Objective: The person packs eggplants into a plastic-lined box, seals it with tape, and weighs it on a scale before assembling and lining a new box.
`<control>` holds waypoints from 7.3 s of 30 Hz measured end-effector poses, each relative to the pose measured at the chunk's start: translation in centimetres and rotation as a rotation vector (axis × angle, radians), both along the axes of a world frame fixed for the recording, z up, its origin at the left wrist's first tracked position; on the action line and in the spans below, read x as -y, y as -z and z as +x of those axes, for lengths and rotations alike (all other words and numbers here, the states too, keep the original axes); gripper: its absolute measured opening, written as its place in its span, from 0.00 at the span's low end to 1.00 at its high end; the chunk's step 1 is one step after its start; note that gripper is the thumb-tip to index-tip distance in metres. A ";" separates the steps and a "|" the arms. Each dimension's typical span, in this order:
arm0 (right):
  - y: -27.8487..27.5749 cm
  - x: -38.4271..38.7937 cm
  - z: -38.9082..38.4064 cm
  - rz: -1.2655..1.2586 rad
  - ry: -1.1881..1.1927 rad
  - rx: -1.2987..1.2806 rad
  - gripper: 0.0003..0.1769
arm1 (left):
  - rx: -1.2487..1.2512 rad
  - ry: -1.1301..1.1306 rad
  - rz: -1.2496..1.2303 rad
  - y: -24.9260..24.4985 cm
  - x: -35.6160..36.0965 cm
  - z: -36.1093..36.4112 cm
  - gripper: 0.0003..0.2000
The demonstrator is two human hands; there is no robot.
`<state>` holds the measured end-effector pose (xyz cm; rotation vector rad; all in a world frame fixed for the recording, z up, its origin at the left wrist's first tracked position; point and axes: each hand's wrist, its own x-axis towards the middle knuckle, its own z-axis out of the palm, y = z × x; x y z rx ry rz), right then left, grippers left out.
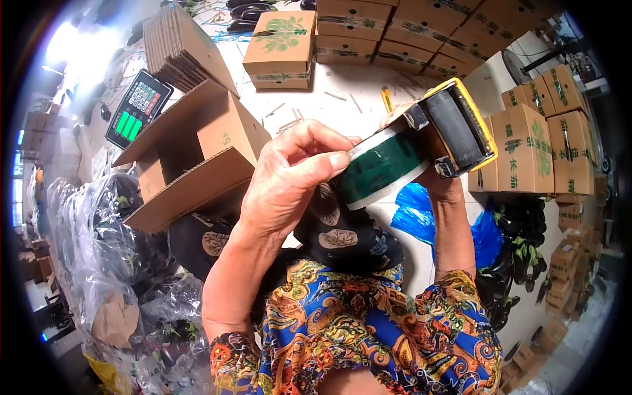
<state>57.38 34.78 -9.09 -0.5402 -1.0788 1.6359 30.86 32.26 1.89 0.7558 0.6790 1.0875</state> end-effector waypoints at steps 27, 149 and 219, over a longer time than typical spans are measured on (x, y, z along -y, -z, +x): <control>-9.5 1.2 -5.2 1.140 0.614 0.758 0.34 | -0.619 -0.331 0.274 -2.7 1.8 -0.1 0.06; -8.0 -8.4 -28.4 0.911 -0.047 1.043 0.17 | -0.957 -0.820 0.256 3.5 0.5 -20.6 0.05; -13.8 -8.5 -32.1 0.989 -0.364 1.268 0.26 | 0.576 -0.720 -0.108 13.3 2.7 -34.3 0.07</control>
